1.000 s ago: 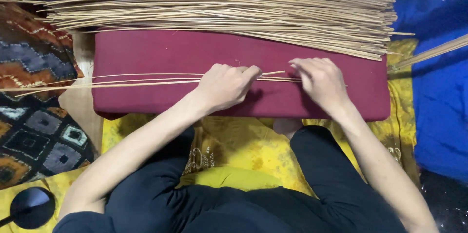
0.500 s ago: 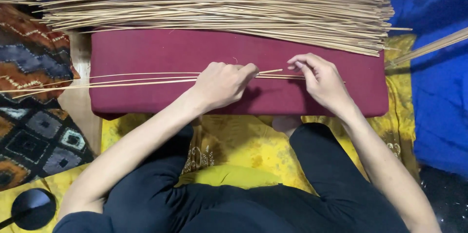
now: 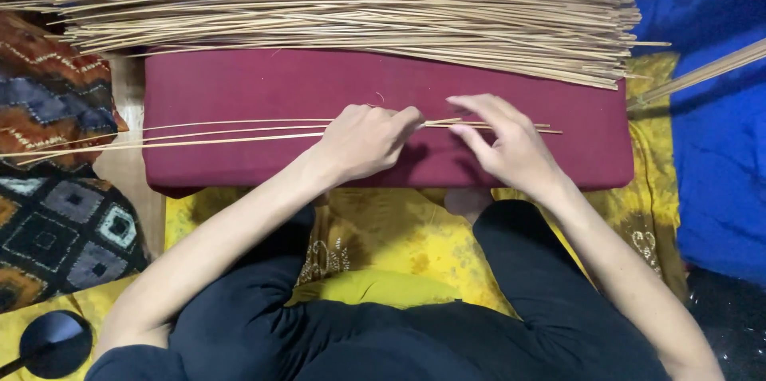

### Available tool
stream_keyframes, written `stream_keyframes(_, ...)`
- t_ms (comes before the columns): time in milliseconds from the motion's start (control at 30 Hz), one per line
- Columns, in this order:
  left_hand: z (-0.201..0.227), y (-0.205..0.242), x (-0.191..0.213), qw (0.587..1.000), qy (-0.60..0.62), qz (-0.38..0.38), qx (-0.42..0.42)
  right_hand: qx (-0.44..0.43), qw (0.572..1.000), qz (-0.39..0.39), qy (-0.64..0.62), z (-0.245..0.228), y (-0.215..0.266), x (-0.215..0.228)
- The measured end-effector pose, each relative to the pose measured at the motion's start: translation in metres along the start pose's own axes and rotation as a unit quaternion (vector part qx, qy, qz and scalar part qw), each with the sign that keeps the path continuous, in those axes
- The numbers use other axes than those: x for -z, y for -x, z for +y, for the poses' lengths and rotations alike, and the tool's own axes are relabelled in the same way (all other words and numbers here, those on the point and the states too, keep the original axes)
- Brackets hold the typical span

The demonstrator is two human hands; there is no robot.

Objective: Bundling thin wooden sticks together using a thin tie or string.

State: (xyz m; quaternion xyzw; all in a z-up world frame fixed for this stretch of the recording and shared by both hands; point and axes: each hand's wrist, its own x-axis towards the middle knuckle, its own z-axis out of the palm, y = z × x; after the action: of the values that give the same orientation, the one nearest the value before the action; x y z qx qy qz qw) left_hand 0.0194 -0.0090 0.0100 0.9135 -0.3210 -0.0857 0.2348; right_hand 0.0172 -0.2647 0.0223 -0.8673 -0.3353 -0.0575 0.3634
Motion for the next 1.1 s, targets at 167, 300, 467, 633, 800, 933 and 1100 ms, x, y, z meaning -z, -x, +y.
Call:
stream_keyframes(167, 0.0, -0.001, -0.005, 1.0, -0.014, 0.011, -0.008, 0.054, 0.994, -0.026, 0.088, 0.015, 0.005, -0.01)
stream_keyframes(300, -0.01, -0.002, -0.017, 0.995, -0.08, 0.056, -0.031, 0.06, 0.987, -0.026, 0.148, 0.031, 0.011, -0.012)
stream_keyframes(467, -0.009, -0.006, -0.035, 0.989, -0.111, 0.081, -0.054, 0.091, 0.977, -0.043, 0.186, 0.014, 0.007, -0.02)
stream_keyframes(633, -0.014, -0.003, -0.027, 0.984, -0.143, 0.097, -0.042, 0.069, 0.977, -0.044, 0.195, 0.021, 0.008, -0.008)
stream_keyframes(800, -0.007, -0.002, -0.031, 0.988, -0.124, 0.071, -0.056, 0.083, 0.977, -0.063, 0.186, 0.004, 0.008, -0.014)
stream_keyframes(933, -0.015, 0.003, -0.02, 0.986, -0.146, 0.074, -0.032, 0.039, 0.975, -0.084, 0.204, 0.013, 0.003, 0.013)
stream_keyframes(1100, -0.008, 0.001, -0.027, 0.991, -0.121, 0.05, -0.041, 0.0, 0.973, -0.146, 0.177, -0.022, -0.01, 0.012)
